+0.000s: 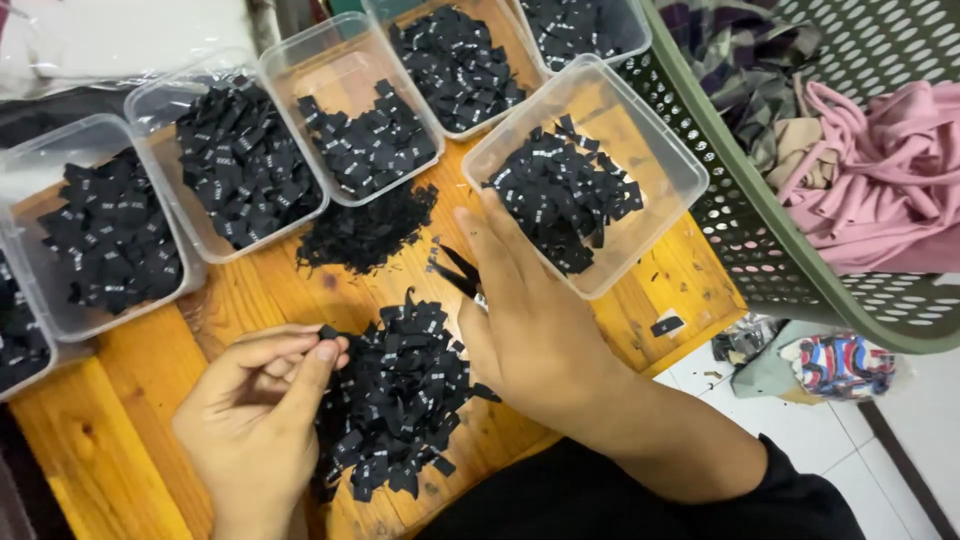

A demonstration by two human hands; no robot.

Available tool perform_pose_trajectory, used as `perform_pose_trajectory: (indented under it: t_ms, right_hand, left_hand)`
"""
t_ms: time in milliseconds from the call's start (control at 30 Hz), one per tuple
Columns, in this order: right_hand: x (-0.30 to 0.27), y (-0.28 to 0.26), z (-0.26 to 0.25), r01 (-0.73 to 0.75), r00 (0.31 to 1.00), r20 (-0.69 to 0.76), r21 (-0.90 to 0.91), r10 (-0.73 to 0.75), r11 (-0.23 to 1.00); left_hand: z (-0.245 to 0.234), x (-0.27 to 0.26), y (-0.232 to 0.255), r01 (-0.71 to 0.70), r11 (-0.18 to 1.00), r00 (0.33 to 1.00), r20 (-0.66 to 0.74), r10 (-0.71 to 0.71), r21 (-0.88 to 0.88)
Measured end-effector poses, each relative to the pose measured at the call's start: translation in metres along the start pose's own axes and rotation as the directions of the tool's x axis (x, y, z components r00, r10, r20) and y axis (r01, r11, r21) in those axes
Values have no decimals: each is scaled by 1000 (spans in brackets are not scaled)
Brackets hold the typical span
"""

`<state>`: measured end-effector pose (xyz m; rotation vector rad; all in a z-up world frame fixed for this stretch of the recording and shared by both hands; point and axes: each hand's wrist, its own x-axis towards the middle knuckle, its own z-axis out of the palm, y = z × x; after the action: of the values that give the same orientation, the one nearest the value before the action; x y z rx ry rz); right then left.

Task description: Sorting and inspecting small black garment size labels on a wooden table using hands and a small tool.

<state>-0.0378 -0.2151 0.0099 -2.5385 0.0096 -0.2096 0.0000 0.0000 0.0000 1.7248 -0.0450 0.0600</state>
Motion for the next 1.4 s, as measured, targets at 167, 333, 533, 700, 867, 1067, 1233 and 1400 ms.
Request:
perform_pose_trajectory:
  t_ms: [167, 333, 533, 700, 867, 1067, 1233, 1400]
  right_hand:
    - [3, -17, 5, 177, 984, -66, 255, -166, 950]
    - [17, -18, 14, -56, 986, 167, 329, 0, 943]
    - [-44, 21, -15, 376, 920, 16, 243, -392, 894]
    - [-100, 99, -61, 112, 994, 9, -122, -112, 986]
    - [-120, 137, -83, -322, 944, -7, -255, 331, 912]
    - [-111, 138, -56, -347, 911, 120, -294, 394, 891]
    - [-96, 101, -6, -83, 986, 120, -267, 118, 960]
    - [-22, 20, 14, 356, 905, 287, -108, -313, 928]
  left_hand:
    - [5, 3, 2, 52, 998, 999, 1, -52, -42]
    - [13, 6, 0, 167, 983, 985, 51, -164, -71]
    - [10, -5, -17, 64, 996, 997, 50, -61, -59]
    - [6, -10, -16, -113, 993, 993, 21, 113, 44]
    - [10, -20, -21, -161, 984, 986, 46, 158, 74]
    - [14, -22, -26, -180, 981, 984, 32, 178, 71]
    - [15, -21, -31, -196, 979, 981, 16, 195, 53]
    - [4, -20, -51, -183, 981, 956, -221, 194, 69]
